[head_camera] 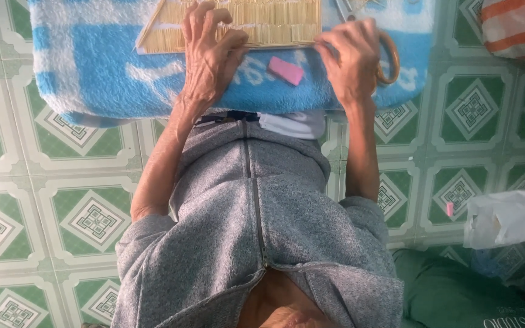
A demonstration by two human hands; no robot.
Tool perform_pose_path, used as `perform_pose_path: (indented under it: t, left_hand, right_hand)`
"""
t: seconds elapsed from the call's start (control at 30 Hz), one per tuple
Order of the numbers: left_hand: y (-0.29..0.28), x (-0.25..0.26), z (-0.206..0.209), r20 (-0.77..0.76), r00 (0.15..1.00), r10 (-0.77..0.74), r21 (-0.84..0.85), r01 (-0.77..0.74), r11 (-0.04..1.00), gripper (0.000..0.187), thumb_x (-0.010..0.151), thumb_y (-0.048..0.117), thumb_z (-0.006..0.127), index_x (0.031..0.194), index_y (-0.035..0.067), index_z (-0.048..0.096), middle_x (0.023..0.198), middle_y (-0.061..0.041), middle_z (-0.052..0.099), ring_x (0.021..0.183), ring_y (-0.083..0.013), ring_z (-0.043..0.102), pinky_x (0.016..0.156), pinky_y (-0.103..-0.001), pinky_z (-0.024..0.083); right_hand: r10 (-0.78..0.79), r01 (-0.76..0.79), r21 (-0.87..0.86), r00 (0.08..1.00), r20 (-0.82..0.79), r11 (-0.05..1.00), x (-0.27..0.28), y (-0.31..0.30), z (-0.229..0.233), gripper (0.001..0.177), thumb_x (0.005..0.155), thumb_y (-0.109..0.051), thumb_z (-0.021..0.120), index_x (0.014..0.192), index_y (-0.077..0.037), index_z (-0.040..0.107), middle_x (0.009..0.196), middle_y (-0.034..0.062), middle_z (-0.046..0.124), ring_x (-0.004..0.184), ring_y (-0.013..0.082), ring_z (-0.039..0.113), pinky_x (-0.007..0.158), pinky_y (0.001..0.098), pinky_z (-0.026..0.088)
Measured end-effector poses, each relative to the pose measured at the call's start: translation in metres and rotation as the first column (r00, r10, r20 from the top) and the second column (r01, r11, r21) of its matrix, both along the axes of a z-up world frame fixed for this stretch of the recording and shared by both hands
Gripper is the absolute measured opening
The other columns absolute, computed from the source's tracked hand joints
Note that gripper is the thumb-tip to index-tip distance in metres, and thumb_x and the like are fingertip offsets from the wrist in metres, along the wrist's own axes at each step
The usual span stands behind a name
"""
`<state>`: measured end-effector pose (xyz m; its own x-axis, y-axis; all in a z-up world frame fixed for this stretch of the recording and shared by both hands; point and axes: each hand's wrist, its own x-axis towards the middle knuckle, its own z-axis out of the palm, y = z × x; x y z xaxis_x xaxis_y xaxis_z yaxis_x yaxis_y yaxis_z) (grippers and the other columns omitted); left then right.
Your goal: A person is sitting on the floor, assembling a craft project by arranging small wooden sticks into a trapezoidal shape on a towel and using scissors to cut small pieces of pink material.
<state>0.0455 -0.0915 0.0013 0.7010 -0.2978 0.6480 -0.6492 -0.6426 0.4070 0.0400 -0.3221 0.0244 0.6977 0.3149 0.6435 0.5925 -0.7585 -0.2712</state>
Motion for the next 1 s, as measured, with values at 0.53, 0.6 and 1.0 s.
perform_pose_path:
  t: [0.53, 0.6, 1.0]
  left_hand:
    - [0.0, -0.001, 0.003, -0.001, 1.0, 0.025, -0.011, -0.025, 1.0, 0.01, 0.074, 0.006, 0.07, 0.075, 0.005, 0.06, 0.095, -0.007, 0.04, 0.101, -0.0244, 0.031, 0.089, -0.043, 0.027]
    - [0.001, -0.001, 0.002, -0.008, 1.0, 0.021, -0.011, -0.021, 1.0, 0.009, 0.075, 0.006, 0.07, 0.075, 0.005, 0.06, 0.095, -0.007, 0.039, 0.099, -0.024, 0.031, 0.089, -0.043, 0.027]
    - [0.001, 0.002, -0.004, 0.017, 1.0, 0.021, 0.006, -0.021, 1.0, 0.01, 0.075, 0.007, 0.07, 0.073, 0.007, 0.06, 0.093, -0.006, 0.04, 0.098, -0.0227, 0.033, 0.087, -0.043, 0.029]
  right_hand:
    - [0.146, -0.147, -0.064, 0.989, -0.014, 0.987, 0.016, 0.037, 0.004, 0.012, 0.069, -0.005, 0.077, 0.07, -0.009, 0.066, 0.071, -0.002, 0.046, 0.072, 0.0128, 0.035, 0.063, 0.0228, 0.036]
    - [0.154, -0.155, -0.073, 0.988, -0.019, 0.985, 0.017, 0.037, 0.002, 0.011, 0.07, -0.006, 0.077, 0.071, -0.01, 0.066, 0.072, -0.0023, 0.045, 0.072, 0.013, 0.035, 0.066, 0.0236, 0.035]
    - [0.152, -0.155, -0.065, 0.987, -0.047, 0.986, 0.012, 0.042, 0.01, 0.011, 0.069, -0.003, 0.075, 0.071, -0.01, 0.067, 0.071, -0.002, 0.045, 0.072, 0.0132, 0.035, 0.066, 0.0238, 0.035]
